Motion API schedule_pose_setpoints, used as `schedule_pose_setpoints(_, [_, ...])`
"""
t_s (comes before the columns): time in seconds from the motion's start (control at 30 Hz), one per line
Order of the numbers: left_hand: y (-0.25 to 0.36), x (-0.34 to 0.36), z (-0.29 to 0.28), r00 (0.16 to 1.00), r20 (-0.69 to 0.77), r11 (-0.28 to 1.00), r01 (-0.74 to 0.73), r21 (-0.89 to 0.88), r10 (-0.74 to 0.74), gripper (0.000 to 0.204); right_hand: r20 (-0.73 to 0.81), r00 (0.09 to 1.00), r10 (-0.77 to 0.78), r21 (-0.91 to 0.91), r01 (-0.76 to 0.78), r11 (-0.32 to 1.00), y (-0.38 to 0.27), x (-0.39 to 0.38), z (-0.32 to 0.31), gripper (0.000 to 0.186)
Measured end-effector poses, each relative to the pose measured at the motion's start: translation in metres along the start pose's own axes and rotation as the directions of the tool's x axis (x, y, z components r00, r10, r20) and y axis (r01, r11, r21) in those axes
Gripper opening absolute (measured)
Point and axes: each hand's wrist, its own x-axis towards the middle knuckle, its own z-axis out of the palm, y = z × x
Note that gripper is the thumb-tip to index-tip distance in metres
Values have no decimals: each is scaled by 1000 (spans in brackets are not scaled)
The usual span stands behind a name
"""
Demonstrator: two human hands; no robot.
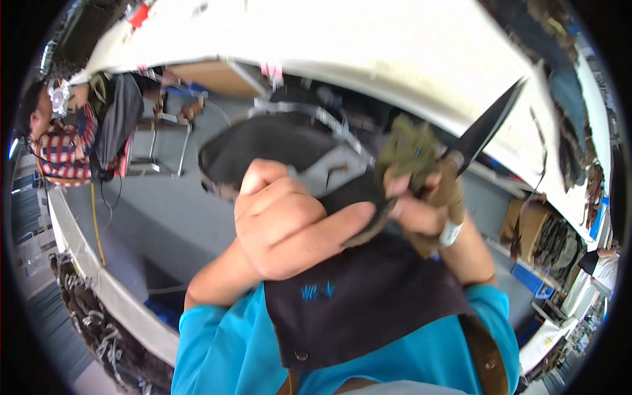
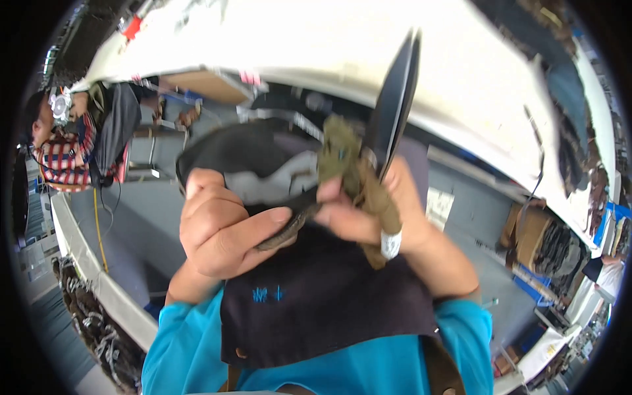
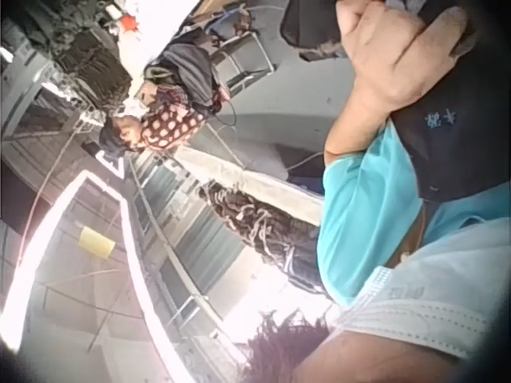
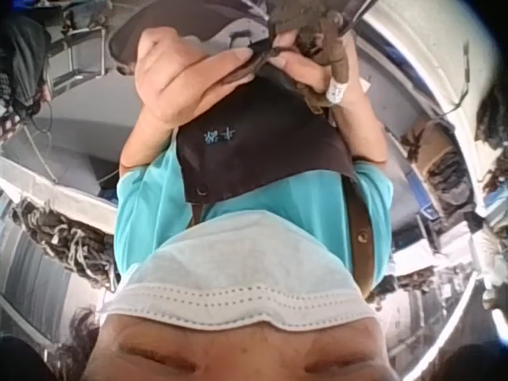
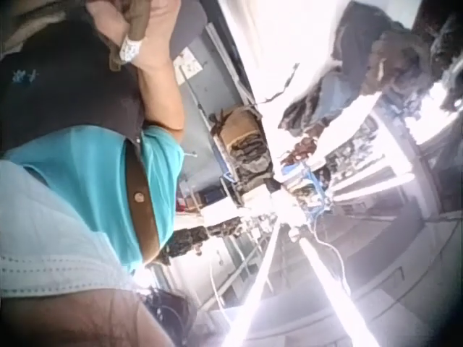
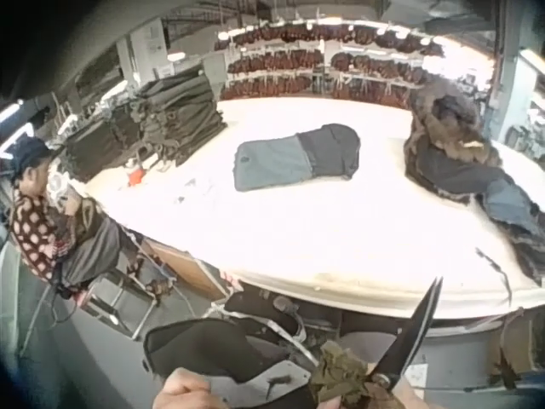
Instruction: Trimming the edges of leather and fur pieces using a pair of scissors in a workshop.
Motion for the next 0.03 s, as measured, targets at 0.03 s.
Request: schedule_pose_setpoints(0.03, [-3, 9, -9, 985, 129, 992, 121, -46, -114, 38, 19, 998, -56, -31, 57, 998, -8, 15, -7, 18])
